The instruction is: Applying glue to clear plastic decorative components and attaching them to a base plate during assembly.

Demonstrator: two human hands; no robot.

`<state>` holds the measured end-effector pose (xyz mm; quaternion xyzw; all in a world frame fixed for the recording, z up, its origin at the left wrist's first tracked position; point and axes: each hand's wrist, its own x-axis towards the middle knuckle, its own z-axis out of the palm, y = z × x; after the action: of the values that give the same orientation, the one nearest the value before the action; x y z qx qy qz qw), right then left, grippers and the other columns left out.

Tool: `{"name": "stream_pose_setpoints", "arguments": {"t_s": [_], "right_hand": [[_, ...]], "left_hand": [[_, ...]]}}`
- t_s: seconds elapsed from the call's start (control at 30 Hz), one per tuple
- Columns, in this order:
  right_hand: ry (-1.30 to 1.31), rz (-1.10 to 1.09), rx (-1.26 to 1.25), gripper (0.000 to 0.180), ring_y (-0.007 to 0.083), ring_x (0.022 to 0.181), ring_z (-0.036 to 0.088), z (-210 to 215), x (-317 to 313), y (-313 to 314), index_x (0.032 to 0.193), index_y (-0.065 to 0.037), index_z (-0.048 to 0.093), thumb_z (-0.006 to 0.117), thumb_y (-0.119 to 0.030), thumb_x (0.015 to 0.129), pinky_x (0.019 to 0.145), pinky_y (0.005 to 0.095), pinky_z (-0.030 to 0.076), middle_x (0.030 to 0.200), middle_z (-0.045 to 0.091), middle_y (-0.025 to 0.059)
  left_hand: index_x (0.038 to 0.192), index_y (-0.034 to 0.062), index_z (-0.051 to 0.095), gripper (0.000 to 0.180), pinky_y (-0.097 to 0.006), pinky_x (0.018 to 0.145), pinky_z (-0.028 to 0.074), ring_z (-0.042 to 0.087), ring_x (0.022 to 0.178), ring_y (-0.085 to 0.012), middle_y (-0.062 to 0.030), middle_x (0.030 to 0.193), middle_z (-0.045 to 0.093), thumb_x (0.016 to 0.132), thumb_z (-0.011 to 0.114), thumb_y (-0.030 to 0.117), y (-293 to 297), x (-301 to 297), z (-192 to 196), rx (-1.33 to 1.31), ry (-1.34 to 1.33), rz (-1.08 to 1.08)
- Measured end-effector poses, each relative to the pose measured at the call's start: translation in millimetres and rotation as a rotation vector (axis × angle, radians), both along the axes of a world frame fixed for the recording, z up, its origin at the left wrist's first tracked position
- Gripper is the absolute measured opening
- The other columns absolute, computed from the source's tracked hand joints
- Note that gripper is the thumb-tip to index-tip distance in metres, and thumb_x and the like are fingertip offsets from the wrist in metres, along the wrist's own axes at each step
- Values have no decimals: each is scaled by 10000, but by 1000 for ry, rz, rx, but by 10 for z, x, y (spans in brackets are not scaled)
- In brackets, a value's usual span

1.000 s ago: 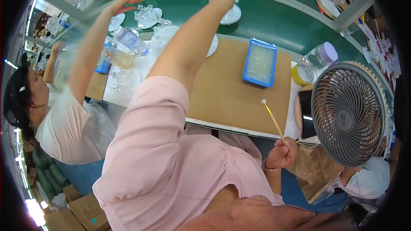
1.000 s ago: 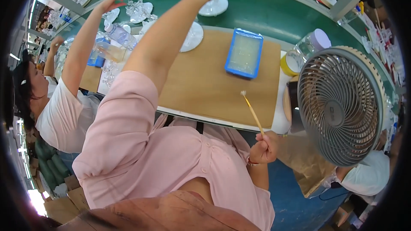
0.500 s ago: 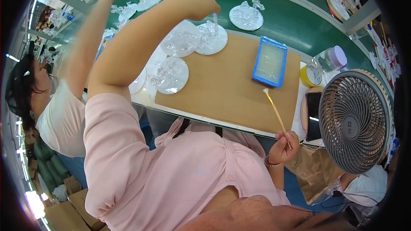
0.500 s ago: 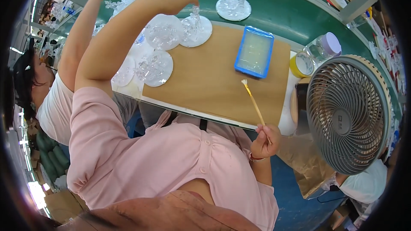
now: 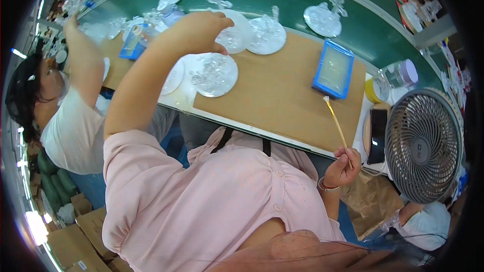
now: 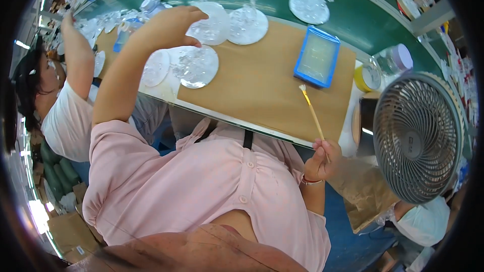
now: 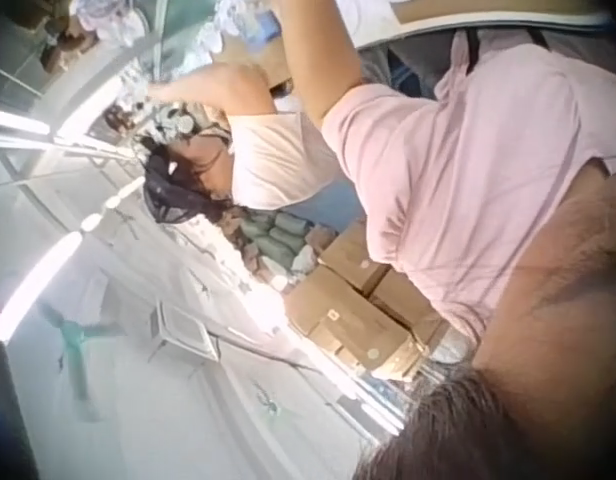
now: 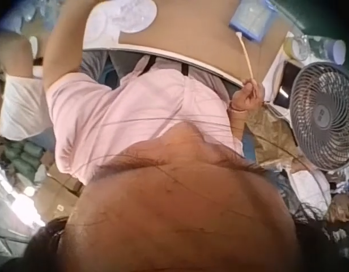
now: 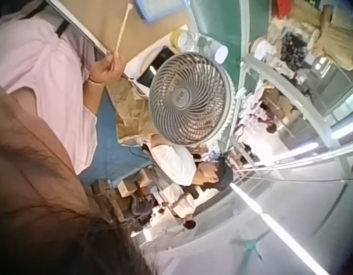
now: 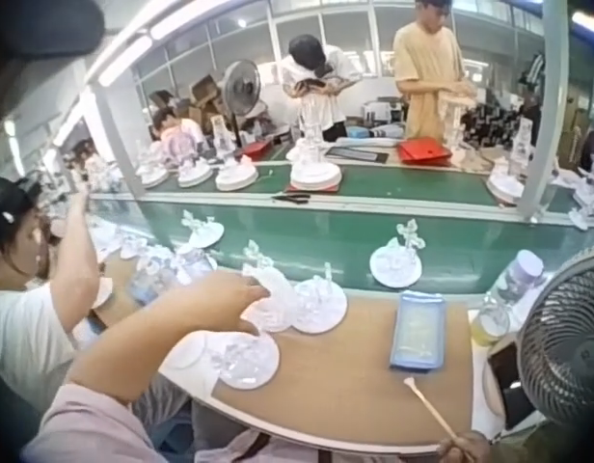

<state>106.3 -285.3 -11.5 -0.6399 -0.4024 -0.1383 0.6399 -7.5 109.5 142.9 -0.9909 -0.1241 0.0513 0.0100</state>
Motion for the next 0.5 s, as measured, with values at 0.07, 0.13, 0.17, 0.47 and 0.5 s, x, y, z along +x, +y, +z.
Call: {"name": "stream_pose_setpoints", "arguments": {"t_s": [0.07,0.13,0.17,0.47,0.5], "right_hand": [[37,1,27,182,147,672,513,-84,-29,-51,1072,13,509,515,-123,951,589,244,457,889,582,138],[78,26,72,178,149,678,517,-164,-43,-71,1069,19,513,515,-112,950,589,245,459,900,584,142],[45,-15,29,178,153,684,522,-151,-38,-98,1071,25,514,514,-104,949,593,246,462,917,583,145],[-6,-86,64,159,173,673,527,-11,-15,-79,1029,34,512,504,-103,949,565,247,456,894,555,137],[-28,-58,61,220,179,705,559,-26,-1,-109,1071,37,517,525,-148,953,556,231,477,956,569,166]], "left_hand": [[1171,61,566,462,-408,867,472,566,1037,-333,-135,1136,587,745,713,162,57,-70,-106,51,82,90],[874,26,596,115,-438,736,507,624,870,-342,-171,872,623,786,552,85,229,-179,-345,146,-246,-58],[867,32,602,119,-433,719,509,626,850,-333,-162,846,623,787,528,80,257,-156,-415,216,-260,-58],[892,87,608,171,-381,654,510,626,791,-281,-79,812,630,736,575,26,195,-223,-143,269,-767,-91],[923,99,626,213,-377,641,511,630,790,-275,-78,831,642,724,589,32,182,-258,-37,331,-889,-86]]}}
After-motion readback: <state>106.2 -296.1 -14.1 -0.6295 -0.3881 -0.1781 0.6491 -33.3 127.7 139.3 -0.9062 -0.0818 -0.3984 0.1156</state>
